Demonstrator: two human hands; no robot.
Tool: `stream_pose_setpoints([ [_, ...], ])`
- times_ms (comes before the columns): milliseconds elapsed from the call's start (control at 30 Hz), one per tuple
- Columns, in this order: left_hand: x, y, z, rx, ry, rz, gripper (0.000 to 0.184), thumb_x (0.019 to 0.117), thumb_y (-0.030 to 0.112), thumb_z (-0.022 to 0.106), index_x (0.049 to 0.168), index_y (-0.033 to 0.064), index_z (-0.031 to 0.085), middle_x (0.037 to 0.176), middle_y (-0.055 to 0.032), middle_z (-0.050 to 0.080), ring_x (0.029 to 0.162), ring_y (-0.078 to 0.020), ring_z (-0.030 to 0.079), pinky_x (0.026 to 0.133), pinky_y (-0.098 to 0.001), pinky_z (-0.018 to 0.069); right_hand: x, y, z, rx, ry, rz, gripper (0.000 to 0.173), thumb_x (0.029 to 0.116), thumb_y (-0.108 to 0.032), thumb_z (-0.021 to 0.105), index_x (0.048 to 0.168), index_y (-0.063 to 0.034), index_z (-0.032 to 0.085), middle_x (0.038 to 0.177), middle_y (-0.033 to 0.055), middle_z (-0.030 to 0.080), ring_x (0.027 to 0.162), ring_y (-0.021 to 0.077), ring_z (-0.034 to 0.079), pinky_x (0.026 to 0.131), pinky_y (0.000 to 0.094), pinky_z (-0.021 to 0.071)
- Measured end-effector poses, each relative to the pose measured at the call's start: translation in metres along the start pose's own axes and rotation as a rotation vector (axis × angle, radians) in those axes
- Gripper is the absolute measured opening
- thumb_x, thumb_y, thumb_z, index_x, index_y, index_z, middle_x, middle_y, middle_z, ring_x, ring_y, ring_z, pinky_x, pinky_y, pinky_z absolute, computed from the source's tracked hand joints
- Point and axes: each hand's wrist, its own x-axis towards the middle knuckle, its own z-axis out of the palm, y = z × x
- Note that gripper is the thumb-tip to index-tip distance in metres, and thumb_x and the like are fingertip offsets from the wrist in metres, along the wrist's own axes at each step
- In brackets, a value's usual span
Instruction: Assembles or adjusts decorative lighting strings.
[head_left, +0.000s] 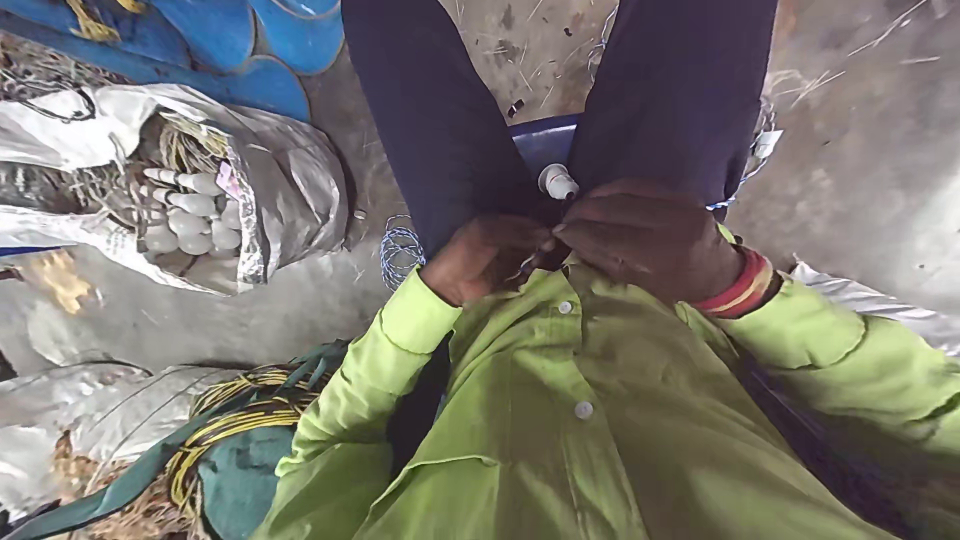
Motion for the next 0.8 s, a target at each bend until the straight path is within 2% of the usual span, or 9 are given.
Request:
stream_pose_setpoints([
  [67,-0.001,0.0,-0.002,0.073,0.02,0.056,0.021,0.0974,0.016,0.052,0.087,0.0145,0.071,0.074,0.006,0.067,0.059,-0.0006,0.058,0.051,-0.0168,0.0486,0.003,0.0,0.001,0.027,0.019,0.087,0.018,0.0986,-0.009,0.063,0.1,-0.0002,0.078,0.1,0.0153,0.076,0.099,0.027,0.072,0.094,0.0371,0.0561],
  [167,-0.005,-0.002,-0.005,0.239,0.028,0.224,0.018,0.0979,0.009,0.054,0.101,0.0055,0.072,0.075,0.005,0.066,0.058,0.0004,0.054,0.051,-0.0161,0.0449,0.003,-0.003,0.002,0.045,0.028,0.203,0.017,0.0965,-0.01,0.066,0.099,-0.0007,0.079,0.101,0.0148,0.076,0.099,0.0248,0.072,0.094,0.0351,0.0563],
  [233,-0.006,-0.003,-0.005,0.415,0.018,0.338,0.018,0.0961,0.004,0.058,0.11,-0.0015,0.068,0.084,0.0004,0.069,0.065,-0.0017,0.059,0.057,-0.0182,0.0498,0.004,-0.005,0.001,0.044,0.014,0.236,0.017,0.0964,-0.011,0.066,0.101,-0.0005,0.079,0.102,0.0152,0.076,0.098,0.0244,0.072,0.093,0.0344,0.0568],
  [267,-0.007,-0.002,-0.004,0.525,0.034,0.385,0.02,0.095,0.004,0.06,0.111,-0.0039,0.068,0.09,-0.003,0.071,0.073,-0.0039,0.064,0.064,-0.0209,0.0549,0.004,-0.005,0.0,0.044,0.011,0.241,0.017,0.0967,-0.012,0.067,0.101,-0.0003,0.079,0.102,0.0153,0.076,0.098,0.0246,0.072,0.092,0.0344,0.057],
  [300,-0.006,-0.003,-0.002,0.621,0.069,0.437,0.019,0.0945,0.004,0.063,0.11,-0.0048,0.068,0.092,-0.005,0.072,0.077,-0.0055,0.067,0.069,-0.0231,0.0579,0.004,-0.005,0.0,0.044,0.009,0.243,0.017,0.0967,-0.011,0.066,0.101,-0.0001,0.079,0.102,0.0154,0.076,0.097,0.0249,0.072,0.092,0.0345,0.0569],
  [433,-0.002,-0.01,0.004,0.899,0.247,0.634,0.014,0.0957,0.011,0.068,0.101,-0.0008,0.073,0.091,-0.0061,0.073,0.08,-0.0083,0.07,0.074,-0.0273,0.0614,0.005,-0.003,0.0,0.048,0.009,0.245,0.018,0.0963,-0.01,0.065,0.099,-0.0004,0.079,0.102,0.0146,0.076,0.096,0.0241,0.073,0.09,0.0334,0.0576],
  [633,0.002,-0.017,0.003,1.31,0.328,0.994,0.015,0.094,0.01,0.068,0.101,-0.0002,0.078,0.097,-0.0141,0.075,0.095,-0.0217,0.071,0.089,-0.0336,0.0573,0.004,0.0,-0.002,0.071,-0.03,0.227,0.018,0.0926,-0.009,0.063,0.095,0.0012,0.078,0.101,0.0168,0.076,0.097,0.027,0.073,0.09,0.0345,0.0577],
  [733,0.001,-0.019,0.003,1.458,0.328,1.075,0.02,0.0971,0.012,0.064,0.106,-0.0003,0.077,0.102,-0.0157,0.075,0.095,-0.0247,0.07,0.088,-0.0338,0.0554,0.005,0.001,-0.004,0.107,-0.054,0.211,0.019,0.0924,-0.011,0.064,0.095,-0.0006,0.079,0.098,0.0159,0.076,0.094,0.0255,0.073,0.087,0.0331,0.0575],
  [800,0.001,-0.021,0.003,1.441,0.327,1.1,0.023,0.0961,0.013,0.061,0.103,-0.0019,0.076,0.099,-0.0161,0.074,0.091,-0.0251,0.068,0.086,-0.0342,0.0546,0.005,-0.001,-0.001,0.135,-0.038,0.223,0.018,0.0912,-0.011,0.065,0.092,-0.0012,0.079,0.093,0.014,0.075,0.091,0.0237,0.071,0.084,0.032,0.0569],
])
